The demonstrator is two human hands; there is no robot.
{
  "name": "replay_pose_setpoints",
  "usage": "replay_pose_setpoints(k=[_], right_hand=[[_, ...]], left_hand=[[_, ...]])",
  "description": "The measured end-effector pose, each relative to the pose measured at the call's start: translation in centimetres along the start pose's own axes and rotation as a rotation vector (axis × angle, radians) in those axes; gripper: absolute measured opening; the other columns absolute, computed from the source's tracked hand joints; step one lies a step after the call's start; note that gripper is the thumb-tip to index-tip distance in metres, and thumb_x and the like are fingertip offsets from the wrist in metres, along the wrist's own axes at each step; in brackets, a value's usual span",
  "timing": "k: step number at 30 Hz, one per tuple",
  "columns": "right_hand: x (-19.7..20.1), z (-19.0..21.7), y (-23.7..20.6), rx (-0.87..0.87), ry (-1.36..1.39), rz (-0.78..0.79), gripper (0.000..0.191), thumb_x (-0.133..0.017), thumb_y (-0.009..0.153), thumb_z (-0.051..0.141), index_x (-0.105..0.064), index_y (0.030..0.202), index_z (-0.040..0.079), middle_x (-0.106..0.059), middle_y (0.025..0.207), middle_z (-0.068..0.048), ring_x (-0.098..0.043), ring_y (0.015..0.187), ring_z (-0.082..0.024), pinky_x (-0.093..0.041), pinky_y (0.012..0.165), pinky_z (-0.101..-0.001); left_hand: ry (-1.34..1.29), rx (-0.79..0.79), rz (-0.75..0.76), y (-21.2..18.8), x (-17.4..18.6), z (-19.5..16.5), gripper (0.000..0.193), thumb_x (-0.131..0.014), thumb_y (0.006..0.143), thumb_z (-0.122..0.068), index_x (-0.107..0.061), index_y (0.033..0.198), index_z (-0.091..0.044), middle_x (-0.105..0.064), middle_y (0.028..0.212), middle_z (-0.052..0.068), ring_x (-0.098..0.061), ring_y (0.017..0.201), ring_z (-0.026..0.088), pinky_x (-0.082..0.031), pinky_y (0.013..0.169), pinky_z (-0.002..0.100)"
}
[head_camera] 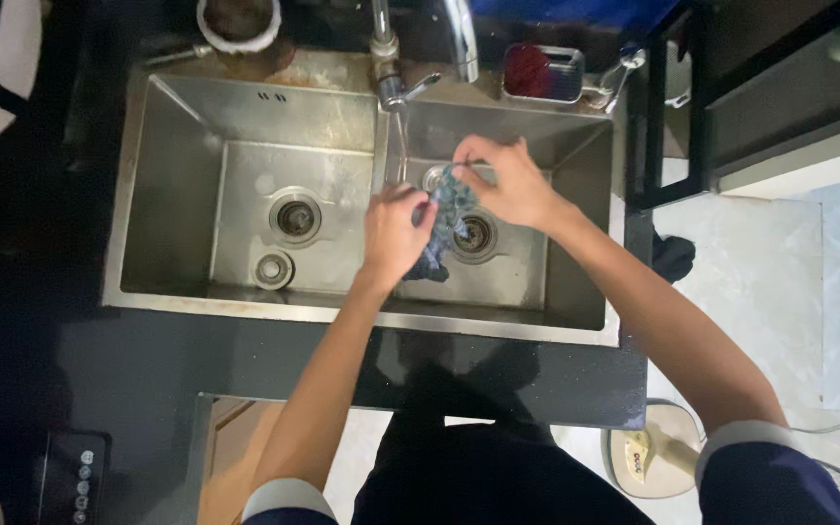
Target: The person wipes a glass-top wooden dining table with a blue patterned cloth, then wipes the black kitchen countertop and gas stovetop. They rinse the cloth and their hands at the sink, plug a kettle's plug into a wall socket, and lift the lid off a rice cooker.
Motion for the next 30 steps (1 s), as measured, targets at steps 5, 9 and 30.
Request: replay_pose_setpoints(k=[5, 9, 30], right_hand=[[7.2, 3.2, 0.8, 0.081, 0.029, -0.17, 0.011, -0.072, 0.098, 0.01, -0.065, 0.104, 0.004, -0.07, 0.088, -0.012, -0.069, 0.08, -0.025, -0.051, 0.076, -0.0348], [9.7, 4.0, 1.1, 0.047, 0.14, -0.186, 0.013, -0.071, 0.101, 0.008, -0.062, 0.104, 0.0, -0.071, 0.084, -0.01, -0.07, 0.076, -0.018, -0.053, 0.072, -0.0298], [0.1, 3.5, -1.0, -0.021, 0.335, 0.033, 0.012, -0.072, 0.099, 0.013, -0.068, 0.104, 0.003, -0.07, 0.078, -0.004, -0.064, 0.067, -0.007, -0.053, 0.064, -0.0255]], left_hand=[[0.075, -0.105, -0.089, 5.2, 5.8, -3.9, 0.011, -0.077, 0.088, -0.018, -0.074, 0.094, -0.008, -0.066, 0.091, 0.008, -0.062, 0.092, 0.032, -0.05, 0.081, 0.046], [0.084, -0.224, -0.144, 7.4, 10.0, -7.5, 0.01, -0.078, 0.088, -0.013, -0.074, 0.096, -0.008, -0.067, 0.099, 0.007, -0.063, 0.098, 0.03, -0.049, 0.085, 0.045], [0.314, -0.301, 0.001, 0.5, 14.3, -7.4, 0.013, -0.08, 0.082, -0.011, -0.073, 0.093, -0.01, -0.069, 0.101, 0.003, -0.062, 0.099, 0.027, -0.048, 0.087, 0.043]])
Point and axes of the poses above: each hand's wrist, its own y-axis towards the middle knuckle, its own x-axis out of the back of the hand, z = x × y, the point moved 9 cm from there along y, towards the middle knuckle
